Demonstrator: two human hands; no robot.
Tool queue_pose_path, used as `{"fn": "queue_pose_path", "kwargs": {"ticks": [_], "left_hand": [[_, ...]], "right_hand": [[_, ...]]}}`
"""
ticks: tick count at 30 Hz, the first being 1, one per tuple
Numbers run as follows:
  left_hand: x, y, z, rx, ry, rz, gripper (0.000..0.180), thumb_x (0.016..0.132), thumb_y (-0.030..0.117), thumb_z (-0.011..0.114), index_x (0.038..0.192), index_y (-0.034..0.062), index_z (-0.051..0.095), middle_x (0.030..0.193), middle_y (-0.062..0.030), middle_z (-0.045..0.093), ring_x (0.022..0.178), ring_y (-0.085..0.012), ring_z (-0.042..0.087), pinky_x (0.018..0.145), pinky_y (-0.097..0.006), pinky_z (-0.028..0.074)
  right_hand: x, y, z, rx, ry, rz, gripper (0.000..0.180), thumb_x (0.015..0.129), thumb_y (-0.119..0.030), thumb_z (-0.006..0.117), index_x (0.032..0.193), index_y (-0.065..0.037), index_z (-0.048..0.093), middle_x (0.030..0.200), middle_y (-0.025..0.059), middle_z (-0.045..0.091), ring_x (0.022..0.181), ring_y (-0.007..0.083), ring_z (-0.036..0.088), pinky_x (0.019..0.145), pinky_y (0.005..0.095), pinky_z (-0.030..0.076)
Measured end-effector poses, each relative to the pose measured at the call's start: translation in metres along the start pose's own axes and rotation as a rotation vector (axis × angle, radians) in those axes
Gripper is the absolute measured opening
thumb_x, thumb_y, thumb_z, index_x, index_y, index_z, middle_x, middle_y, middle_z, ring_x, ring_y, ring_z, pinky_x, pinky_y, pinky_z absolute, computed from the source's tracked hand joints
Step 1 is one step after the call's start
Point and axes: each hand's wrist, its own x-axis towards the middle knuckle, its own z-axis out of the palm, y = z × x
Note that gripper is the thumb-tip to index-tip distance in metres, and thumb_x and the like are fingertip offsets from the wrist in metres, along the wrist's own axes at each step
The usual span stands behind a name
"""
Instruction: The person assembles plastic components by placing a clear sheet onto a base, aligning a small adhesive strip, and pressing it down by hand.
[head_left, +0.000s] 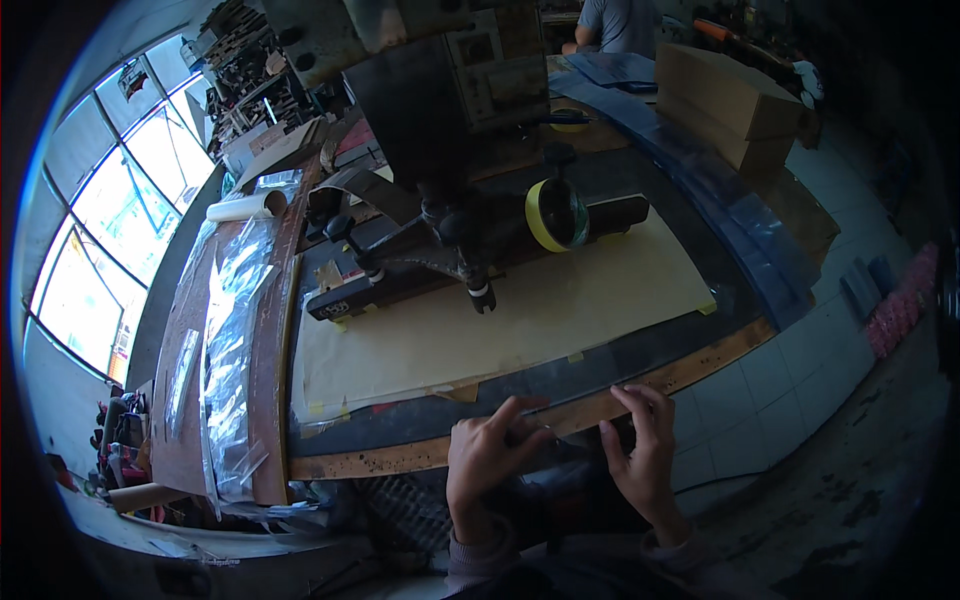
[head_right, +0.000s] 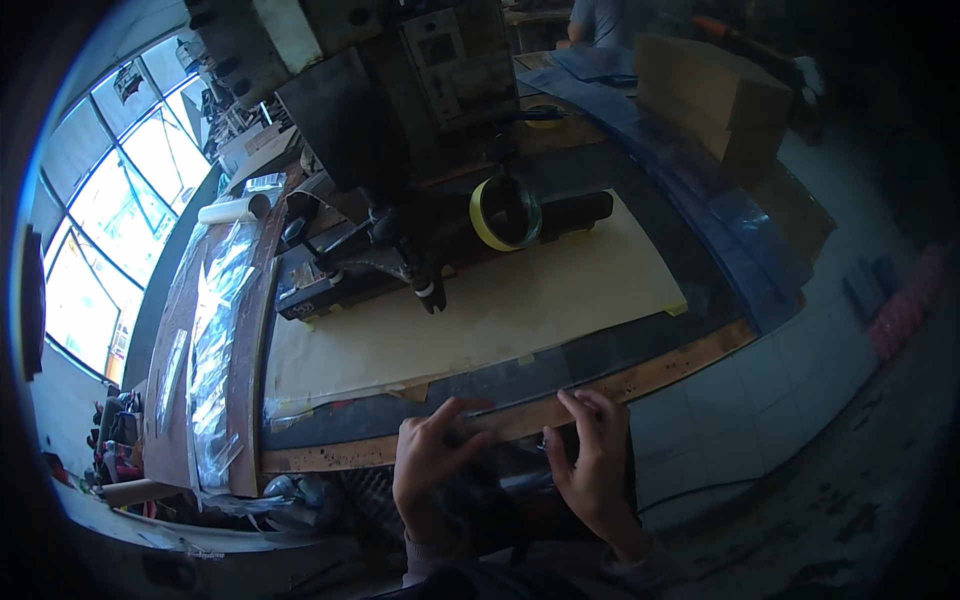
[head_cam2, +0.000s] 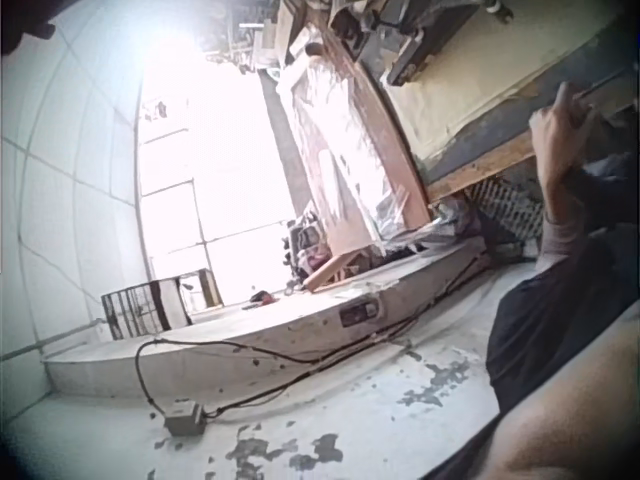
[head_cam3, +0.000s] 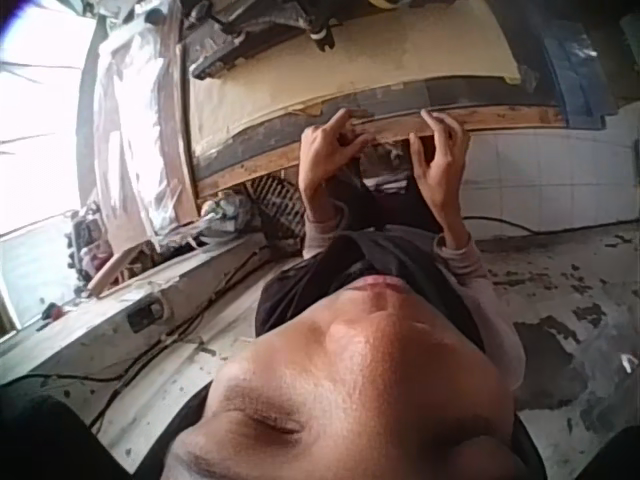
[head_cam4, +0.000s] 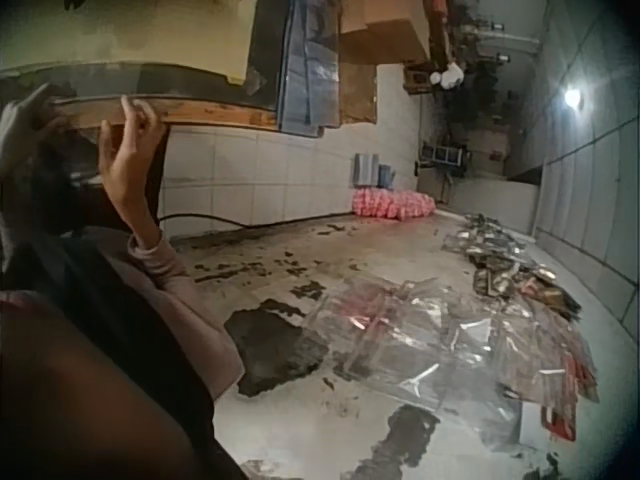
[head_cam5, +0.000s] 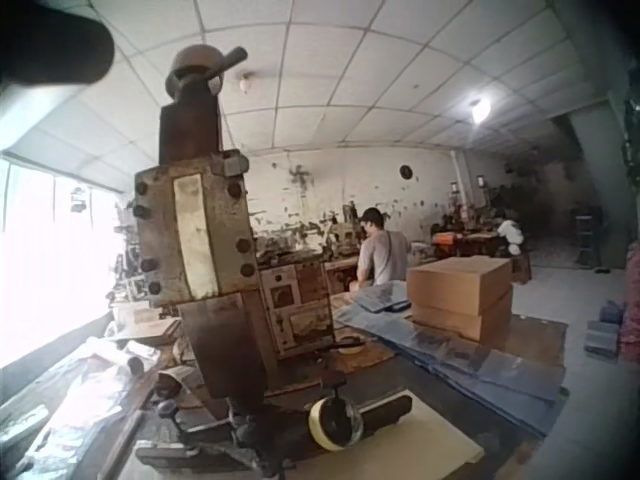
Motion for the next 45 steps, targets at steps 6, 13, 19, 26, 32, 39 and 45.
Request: {"fn": "queue_pose_path", "kwargs": {"ticks": [6,13,19,26,32,39,45], "left_hand": [[-0.004,-0.005,0.001,-0.088,-0.03,0.011,0.034,0.08,0.017,0.07,0.112,0.0131,0.061,0.062,-0.0024,0.066,0.059,-0.0183,0.068,0.055,-0.026,0.05],[-0.015,-0.007,0.005,-0.37,0.009,0.005,0.034,0.084,0.01,0.065,0.117,0.0083,0.06,0.069,-0.0062,0.067,0.06,-0.01,0.066,0.057,-0.022,0.047],[-0.027,-0.021,0.01,-0.657,0.102,-0.032,0.031,0.085,0.008,0.061,0.115,0.0024,0.057,0.078,-0.0031,0.066,0.067,-0.0042,0.058,0.063,-0.019,0.043],[-0.055,0.009,0.01,-1.168,-0.044,0.092,0.053,0.086,0.026,0.062,0.125,-0.0035,0.044,0.102,-0.0174,0.065,0.096,-0.0217,0.064,0.084,-0.031,0.048],[-0.104,0.006,0.049,-0.946,0.02,-0.131,0.03,0.085,-0.008,0.057,0.114,-0.0043,0.048,0.102,-0.0154,0.064,0.103,-0.0209,0.064,0.087,-0.026,0.051],[-0.106,0.002,0.044,-0.573,-0.13,0.189,0.029,0.075,-0.012,0.062,0.101,-0.0013,0.055,0.095,-0.0124,0.066,0.085,-0.0239,0.067,0.072,-0.032,0.054],[-0.108,0.008,0.042,-0.554,-0.297,0.179,0.022,0.071,-0.006,0.064,0.09,0.0017,0.057,0.084,-0.0112,0.061,0.076,-0.0274,0.063,0.066,-0.034,0.051]], "right_hand": [[-0.01,0.001,0.012,0.459,0.159,0.202,0.03,0.081,0.005,0.063,0.11,-0.003,0.058,0.101,0.0049,0.047,0.083,0.0099,0.048,0.077,0.023,0.045],[0.001,-0.002,0.002,0.712,0.041,0.36,0.025,0.083,0.005,0.061,0.107,-0.002,0.059,0.084,-0.0025,0.048,0.077,0.0034,0.047,0.071,0.0183,0.043],[-0.001,-0.037,-0.007,0.592,-0.027,0.226,0.023,0.083,0.004,0.061,0.105,-0.002,0.062,0.093,0.0021,0.044,0.077,0.0073,0.047,0.071,0.0197,0.043],[-0.037,-0.051,-0.058,0.54,-0.354,0.199,0.023,0.082,0.003,0.063,0.105,-0.003,0.063,0.104,0.0069,0.046,0.079,0.0091,0.054,0.072,0.0218,0.049],[-0.048,0.004,-0.088,0.509,-0.798,0.081,0.024,0.083,-0.016,0.071,0.102,-0.003,0.064,0.095,0.0074,0.059,0.082,0.0148,0.061,0.076,0.0281,0.051],[-0.036,0.038,-0.041,0.606,-0.452,0.321,0.053,0.091,-0.049,0.056,0.107,0.001,0.063,0.095,0.0074,0.062,0.085,0.0137,0.059,0.077,0.0272,0.047],[-0.005,0.024,-0.02,0.877,-0.306,0.447,0.037,0.097,-0.033,0.051,0.11,0.0,0.064,0.093,0.0079,0.064,0.091,0.0123,0.06,0.076,0.0265,0.048]]}}
